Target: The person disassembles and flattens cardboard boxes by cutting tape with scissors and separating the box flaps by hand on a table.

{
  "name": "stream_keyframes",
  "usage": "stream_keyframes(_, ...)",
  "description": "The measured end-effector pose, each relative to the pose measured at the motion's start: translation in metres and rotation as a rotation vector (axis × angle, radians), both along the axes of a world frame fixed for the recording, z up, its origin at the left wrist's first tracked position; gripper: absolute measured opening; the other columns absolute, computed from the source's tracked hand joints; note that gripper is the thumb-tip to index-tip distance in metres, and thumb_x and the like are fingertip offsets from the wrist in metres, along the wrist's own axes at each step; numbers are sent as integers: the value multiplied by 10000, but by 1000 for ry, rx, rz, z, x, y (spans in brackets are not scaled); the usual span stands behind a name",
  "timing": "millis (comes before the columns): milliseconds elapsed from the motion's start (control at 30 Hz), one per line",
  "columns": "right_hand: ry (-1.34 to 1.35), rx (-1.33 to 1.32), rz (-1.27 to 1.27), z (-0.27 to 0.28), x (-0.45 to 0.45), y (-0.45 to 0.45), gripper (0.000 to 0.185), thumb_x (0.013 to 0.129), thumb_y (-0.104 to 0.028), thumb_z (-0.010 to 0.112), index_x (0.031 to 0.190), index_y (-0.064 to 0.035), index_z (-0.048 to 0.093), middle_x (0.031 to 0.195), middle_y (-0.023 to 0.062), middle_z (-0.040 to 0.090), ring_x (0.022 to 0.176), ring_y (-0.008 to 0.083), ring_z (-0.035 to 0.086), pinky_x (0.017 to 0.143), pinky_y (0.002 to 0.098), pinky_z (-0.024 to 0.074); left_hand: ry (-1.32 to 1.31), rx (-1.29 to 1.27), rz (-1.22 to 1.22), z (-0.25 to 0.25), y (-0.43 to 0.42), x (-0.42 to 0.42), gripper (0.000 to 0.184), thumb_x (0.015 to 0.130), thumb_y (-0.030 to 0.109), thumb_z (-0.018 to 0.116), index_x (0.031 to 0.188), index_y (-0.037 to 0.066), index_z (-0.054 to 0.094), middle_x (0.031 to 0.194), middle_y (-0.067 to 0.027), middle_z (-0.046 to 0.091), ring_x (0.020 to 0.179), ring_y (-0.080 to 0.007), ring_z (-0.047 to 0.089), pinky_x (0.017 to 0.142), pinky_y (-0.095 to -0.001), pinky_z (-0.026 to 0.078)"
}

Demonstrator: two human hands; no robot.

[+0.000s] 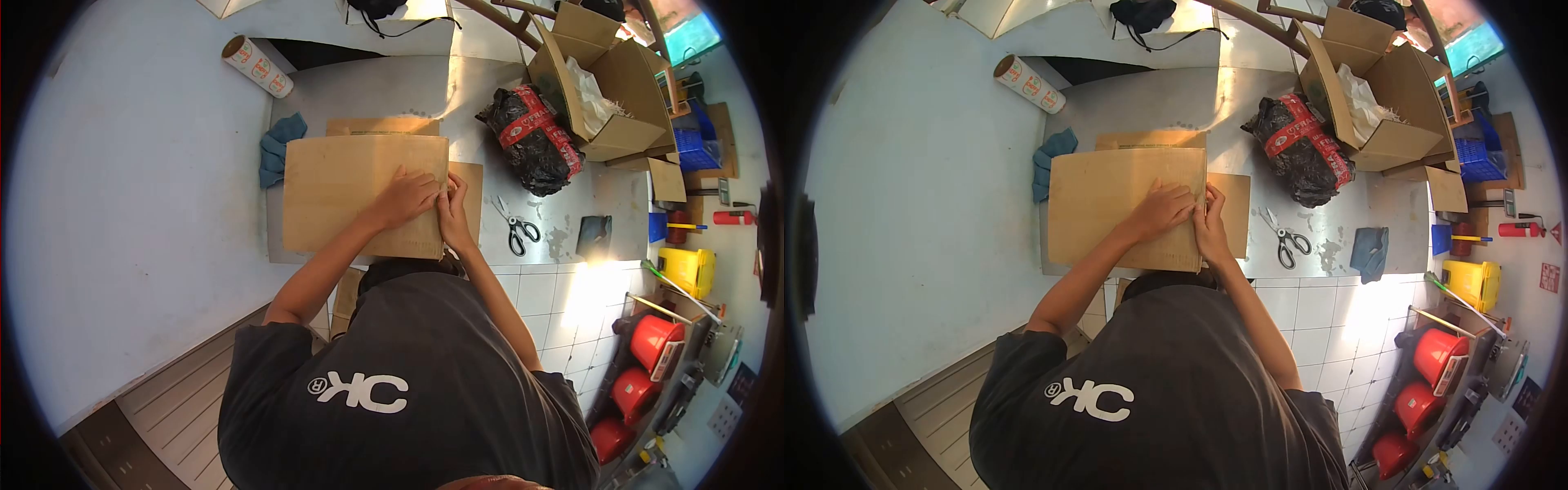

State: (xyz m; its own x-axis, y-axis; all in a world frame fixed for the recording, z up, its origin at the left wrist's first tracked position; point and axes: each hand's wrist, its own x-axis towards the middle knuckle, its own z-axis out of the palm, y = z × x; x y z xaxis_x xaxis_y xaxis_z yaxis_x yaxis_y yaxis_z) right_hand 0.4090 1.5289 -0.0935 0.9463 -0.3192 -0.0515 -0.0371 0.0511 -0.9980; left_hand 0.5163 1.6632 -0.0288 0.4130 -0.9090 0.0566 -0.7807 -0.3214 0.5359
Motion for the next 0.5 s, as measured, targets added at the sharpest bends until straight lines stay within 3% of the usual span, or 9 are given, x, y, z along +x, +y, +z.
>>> stream_keyframes(133,79,97,-77,9,-2,4,384,1068,-176,486,1396,-29,350,1416,245,467,1386,327,443,1119,435,372,48,-18,47,-4,-1,-4,146,979,220,547,986,86,605,966,-76,556,977,-266,549,901,-440,357)
stream_keyframes(200,17,-363,-186,9,-5,5,284,1049,-202,529,1249,-9,474,1416,261,456,1375,388,446,1108,446,377,43,-15,71,-3,-1,-2,147,977,222,549,976,86,607,959,-74,554,968,-266,543,896,-440,356)
stream_keyframes(300,108,-456,-203,17,-6,4,257,1032,-235,562,1134,0,538,1416,268,448,1372,427,424,1102,454,379,-36,-81,49,-5,1,-6,153,977,220,545,978,81,608,949,-78,554,958,-267,537,892,-434,357)
stream_keyframes(400,185,-448,-167,35,-8,7,246,1049,-243,536,1106,-3,542,1404,264,428,1363,424,416,1093,457,383,-44,-88,54,-9,1,-4,161,986,219,534,995,74,605,946,-81,555,961,-267,537,892,-429,356)
stream_keyframes(500,100,-339,-156,17,0,9,223,1064,-219,509,1083,-2,559,1396,240,395,1325,394,437,1076,448,394,-72,-124,62,-11,3,-6,168,992,218,526,993,69,603,942,-86,555,958,-265,537,892,-427,354)
